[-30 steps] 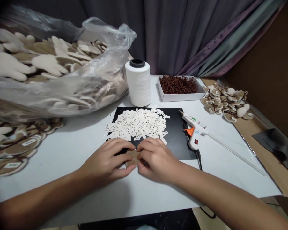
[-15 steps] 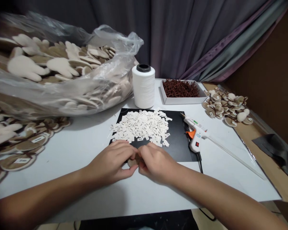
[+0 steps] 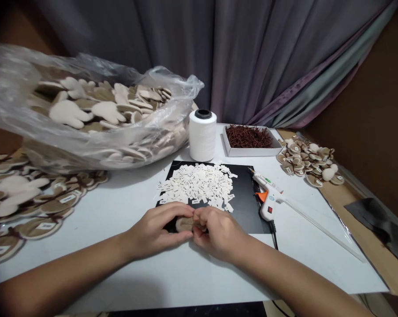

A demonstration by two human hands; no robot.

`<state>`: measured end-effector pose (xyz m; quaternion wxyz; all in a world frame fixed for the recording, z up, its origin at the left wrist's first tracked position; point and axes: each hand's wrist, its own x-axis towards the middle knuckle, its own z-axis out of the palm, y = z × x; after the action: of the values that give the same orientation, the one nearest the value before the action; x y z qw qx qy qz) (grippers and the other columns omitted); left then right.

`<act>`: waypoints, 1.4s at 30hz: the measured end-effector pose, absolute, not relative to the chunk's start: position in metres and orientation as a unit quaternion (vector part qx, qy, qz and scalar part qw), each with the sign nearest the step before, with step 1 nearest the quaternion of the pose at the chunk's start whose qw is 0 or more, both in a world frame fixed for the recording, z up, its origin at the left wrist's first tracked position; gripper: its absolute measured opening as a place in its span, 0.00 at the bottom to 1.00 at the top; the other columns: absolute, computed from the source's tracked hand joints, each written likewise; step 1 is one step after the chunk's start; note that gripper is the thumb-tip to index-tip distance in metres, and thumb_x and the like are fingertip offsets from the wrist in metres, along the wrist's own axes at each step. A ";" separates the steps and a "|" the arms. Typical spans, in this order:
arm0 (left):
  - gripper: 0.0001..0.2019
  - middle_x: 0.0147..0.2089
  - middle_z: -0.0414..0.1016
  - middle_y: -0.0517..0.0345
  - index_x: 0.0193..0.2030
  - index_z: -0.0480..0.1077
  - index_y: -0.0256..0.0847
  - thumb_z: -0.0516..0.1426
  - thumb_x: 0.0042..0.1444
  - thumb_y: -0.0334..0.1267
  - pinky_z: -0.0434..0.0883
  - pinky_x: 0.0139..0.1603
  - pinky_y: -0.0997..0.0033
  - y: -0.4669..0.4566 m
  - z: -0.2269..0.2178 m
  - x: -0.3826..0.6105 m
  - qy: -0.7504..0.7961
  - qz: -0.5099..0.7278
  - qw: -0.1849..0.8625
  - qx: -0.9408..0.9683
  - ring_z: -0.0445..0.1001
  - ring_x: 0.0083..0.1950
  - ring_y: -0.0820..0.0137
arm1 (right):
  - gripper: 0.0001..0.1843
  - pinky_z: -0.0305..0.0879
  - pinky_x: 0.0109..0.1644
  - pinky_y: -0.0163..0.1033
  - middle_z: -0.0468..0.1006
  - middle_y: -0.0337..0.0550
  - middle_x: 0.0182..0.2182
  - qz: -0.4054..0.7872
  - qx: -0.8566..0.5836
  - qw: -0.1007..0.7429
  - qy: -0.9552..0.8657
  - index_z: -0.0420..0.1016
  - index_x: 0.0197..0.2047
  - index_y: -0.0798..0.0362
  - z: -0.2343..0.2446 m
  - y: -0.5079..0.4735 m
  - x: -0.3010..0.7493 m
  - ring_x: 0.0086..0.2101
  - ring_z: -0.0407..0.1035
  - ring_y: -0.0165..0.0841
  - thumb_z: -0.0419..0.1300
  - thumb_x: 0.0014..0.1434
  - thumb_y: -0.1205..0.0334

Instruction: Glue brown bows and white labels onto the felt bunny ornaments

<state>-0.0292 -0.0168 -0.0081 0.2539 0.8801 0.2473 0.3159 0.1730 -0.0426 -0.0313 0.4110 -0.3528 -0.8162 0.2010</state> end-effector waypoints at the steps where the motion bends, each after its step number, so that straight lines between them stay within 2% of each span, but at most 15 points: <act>1: 0.17 0.45 0.73 0.51 0.50 0.64 0.39 0.60 0.53 0.33 0.72 0.48 0.71 -0.017 -0.008 -0.029 0.246 0.315 0.246 0.883 0.72 0.47 0.68 | 0.12 0.68 0.31 0.33 0.75 0.44 0.33 0.211 -0.359 0.419 -0.807 0.54 0.38 0.49 -0.032 -0.043 0.173 0.31 0.72 0.30 0.54 0.54 0.69; 7: 0.12 0.40 0.72 0.51 0.43 0.69 0.38 0.53 0.51 0.25 0.73 0.41 0.72 -0.021 -0.004 -0.020 0.286 0.331 0.170 0.883 0.72 0.40 0.69 | 0.13 0.68 0.33 0.35 0.75 0.42 0.35 0.333 -0.423 0.387 -0.749 0.53 0.40 0.49 -0.027 -0.044 0.170 0.32 0.72 0.30 0.55 0.54 0.68; 12: 0.07 0.31 0.72 0.54 0.34 0.71 0.37 0.53 0.50 0.28 0.71 0.34 0.71 -0.024 0.001 -0.016 0.335 0.300 0.090 0.889 0.70 0.32 0.70 | 0.13 0.69 0.33 0.36 0.75 0.42 0.36 0.390 -0.421 0.409 -0.709 0.50 0.37 0.48 -0.022 -0.043 0.167 0.32 0.72 0.30 0.55 0.55 0.66; 15: 0.06 0.28 0.72 0.56 0.32 0.72 0.39 0.54 0.49 0.29 0.69 0.33 0.70 -0.025 0.004 -0.016 0.334 0.302 0.033 0.892 0.70 0.31 0.69 | 0.13 0.69 0.33 0.36 0.74 0.42 0.36 0.390 -0.414 0.417 -0.709 0.51 0.37 0.48 -0.021 -0.042 0.167 0.31 0.72 0.30 0.55 0.56 0.66; 20: 0.07 0.22 0.69 0.59 0.25 0.70 0.39 0.53 0.51 0.30 0.63 0.27 0.71 -0.022 0.004 -0.015 0.314 0.288 -0.035 0.904 0.66 0.25 0.71 | 0.13 0.69 0.36 0.38 0.75 0.42 0.36 0.399 -0.411 0.415 -0.707 0.50 0.36 0.48 -0.021 -0.041 0.168 0.33 0.72 0.31 0.55 0.56 0.66; 25: 0.07 0.23 0.72 0.59 0.27 0.71 0.38 0.53 0.52 0.28 0.64 0.28 0.70 -0.019 -0.001 -0.016 0.264 0.277 -0.042 0.923 0.68 0.26 0.71 | 0.13 0.70 0.36 0.37 0.75 0.40 0.34 0.414 -0.406 0.411 -0.703 0.52 0.36 0.48 -0.018 -0.044 0.169 0.33 0.72 0.30 0.56 0.54 0.68; 29: 0.08 0.23 0.72 0.58 0.28 0.71 0.38 0.51 0.51 0.27 0.65 0.27 0.70 -0.014 0.004 -0.025 0.257 0.287 -0.027 0.923 0.68 0.25 0.70 | 0.16 0.68 0.31 0.34 0.74 0.40 0.36 0.439 -0.407 0.390 -0.700 0.55 0.39 0.49 -0.006 -0.031 0.176 0.30 0.71 0.29 0.60 0.53 0.63; 31: 0.08 0.22 0.72 0.58 0.28 0.70 0.38 0.51 0.50 0.27 0.65 0.26 0.71 -0.009 0.008 -0.031 0.275 0.314 -0.005 0.909 0.68 0.24 0.71 | 0.12 0.65 0.29 0.33 0.73 0.42 0.38 0.405 -0.429 0.368 -0.719 0.58 0.39 0.50 0.004 -0.013 0.178 0.27 0.70 0.28 0.58 0.56 0.59; 33: 0.08 0.22 0.71 0.58 0.29 0.70 0.38 0.51 0.50 0.27 0.65 0.26 0.72 -0.005 0.012 -0.037 0.276 0.336 0.021 0.900 0.68 0.24 0.71 | 0.06 0.64 0.30 0.34 0.74 0.41 0.35 0.306 -0.457 0.327 -0.768 0.63 0.39 0.51 0.014 0.012 0.173 0.25 0.69 0.28 0.54 0.60 0.60; 35: 0.08 0.22 0.72 0.58 0.29 0.70 0.39 0.50 0.48 0.27 0.64 0.25 0.73 -0.005 0.012 -0.039 0.256 0.345 0.045 0.902 0.67 0.23 0.72 | 0.08 0.63 0.34 0.37 0.76 0.42 0.32 0.202 -0.469 0.260 -0.820 0.67 0.43 0.51 0.021 0.038 0.157 0.30 0.71 0.34 0.52 0.60 0.64; 37: 0.07 0.21 0.71 0.58 0.28 0.69 0.39 0.50 0.47 0.28 0.63 0.24 0.73 -0.008 0.010 -0.038 0.237 0.348 0.064 0.905 0.66 0.22 0.72 | 0.12 0.63 0.35 0.39 0.77 0.47 0.34 0.169 -0.504 0.205 -0.822 0.67 0.48 0.51 0.023 0.062 0.132 0.35 0.72 0.39 0.52 0.60 0.65; 42: 0.06 0.20 0.71 0.59 0.25 0.68 0.40 0.50 0.46 0.30 0.61 0.23 0.72 -0.018 0.000 -0.034 0.226 0.362 0.090 0.900 0.65 0.20 0.73 | 0.10 0.64 0.37 0.44 0.78 0.58 0.34 0.205 -0.545 0.221 -0.782 0.70 0.42 0.59 0.014 0.097 0.078 0.36 0.73 0.46 0.55 0.59 0.63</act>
<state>-0.0339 -0.0180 -0.0001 0.0900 0.8998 0.2259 0.3622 0.0781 0.0972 0.0139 0.2205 -0.5454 -0.7822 0.2051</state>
